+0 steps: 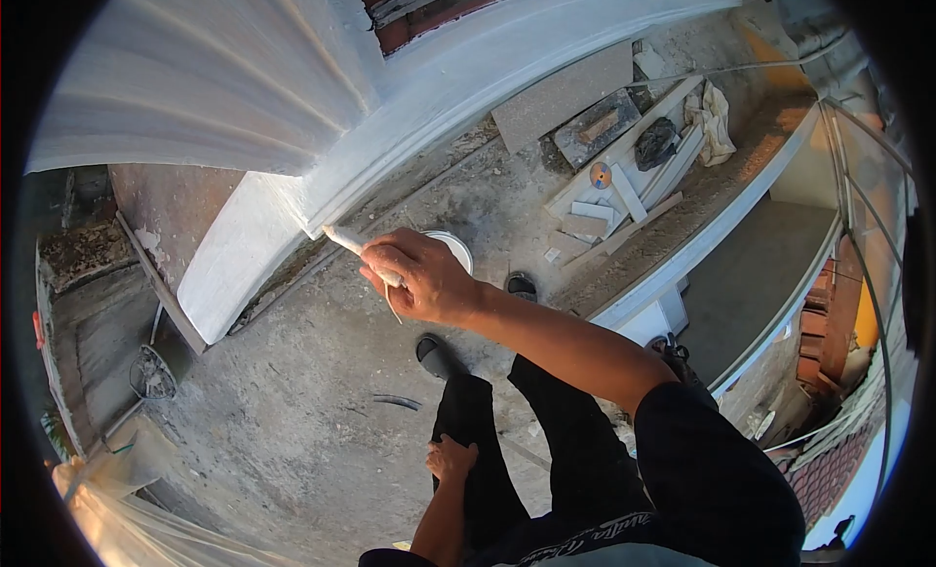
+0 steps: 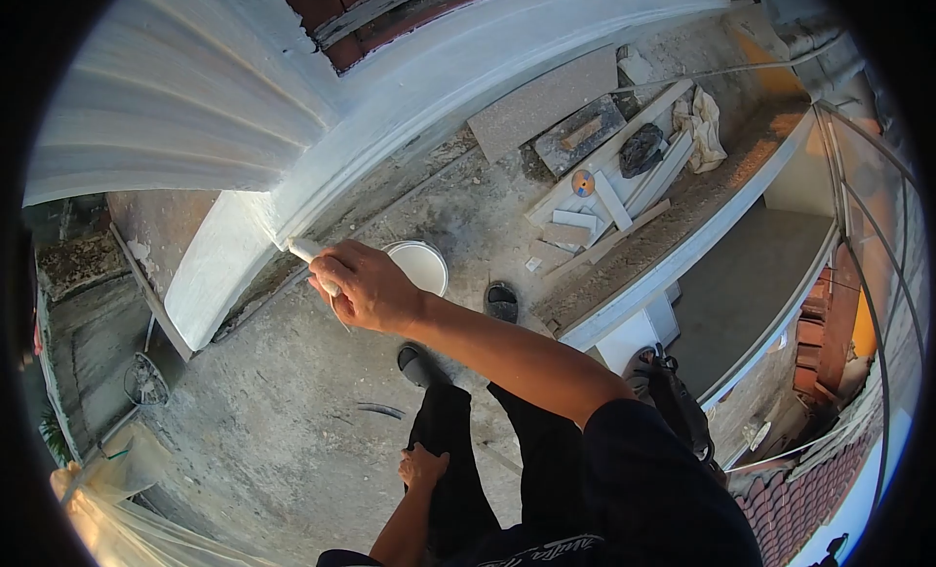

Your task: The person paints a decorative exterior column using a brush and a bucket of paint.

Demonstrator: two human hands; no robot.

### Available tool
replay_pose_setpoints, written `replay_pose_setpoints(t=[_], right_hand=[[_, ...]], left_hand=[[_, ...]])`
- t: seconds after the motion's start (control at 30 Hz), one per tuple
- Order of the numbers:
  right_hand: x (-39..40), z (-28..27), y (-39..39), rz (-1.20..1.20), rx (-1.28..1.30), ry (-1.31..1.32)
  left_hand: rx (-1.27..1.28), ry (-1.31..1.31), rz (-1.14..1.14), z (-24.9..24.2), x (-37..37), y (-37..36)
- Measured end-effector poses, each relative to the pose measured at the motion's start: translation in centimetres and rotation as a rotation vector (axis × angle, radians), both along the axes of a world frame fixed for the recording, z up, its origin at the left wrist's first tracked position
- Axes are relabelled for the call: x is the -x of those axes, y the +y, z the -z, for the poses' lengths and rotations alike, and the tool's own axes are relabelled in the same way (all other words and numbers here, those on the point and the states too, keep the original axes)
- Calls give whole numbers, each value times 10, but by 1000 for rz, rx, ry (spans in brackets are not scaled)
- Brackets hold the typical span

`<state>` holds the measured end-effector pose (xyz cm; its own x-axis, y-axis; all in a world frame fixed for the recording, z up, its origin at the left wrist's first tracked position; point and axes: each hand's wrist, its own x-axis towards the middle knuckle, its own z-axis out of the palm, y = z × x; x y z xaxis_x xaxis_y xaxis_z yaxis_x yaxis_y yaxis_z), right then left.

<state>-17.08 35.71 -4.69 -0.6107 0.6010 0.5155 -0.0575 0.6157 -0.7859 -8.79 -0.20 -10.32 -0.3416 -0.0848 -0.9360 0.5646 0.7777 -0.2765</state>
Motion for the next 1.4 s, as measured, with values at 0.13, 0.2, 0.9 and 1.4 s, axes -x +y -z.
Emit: replay_pose_setpoints(t=[0.13, 0.2, 0.9, 1.4], right_hand=[[-20, 19, 52, 117, 184, -10], [-49, 29, 102, 175, 387, -61], [29, -2, 47, -57, -315, -179], [-179, 21, 235, 703, 27, -112]], left_hand=[[3, 1, 2, 3, -2, 1], [12, -10, -12, 0, 0, 3], [25, -7, -15, 6, -6, 1], [-42, 14, -23, 2, 3, -8]])
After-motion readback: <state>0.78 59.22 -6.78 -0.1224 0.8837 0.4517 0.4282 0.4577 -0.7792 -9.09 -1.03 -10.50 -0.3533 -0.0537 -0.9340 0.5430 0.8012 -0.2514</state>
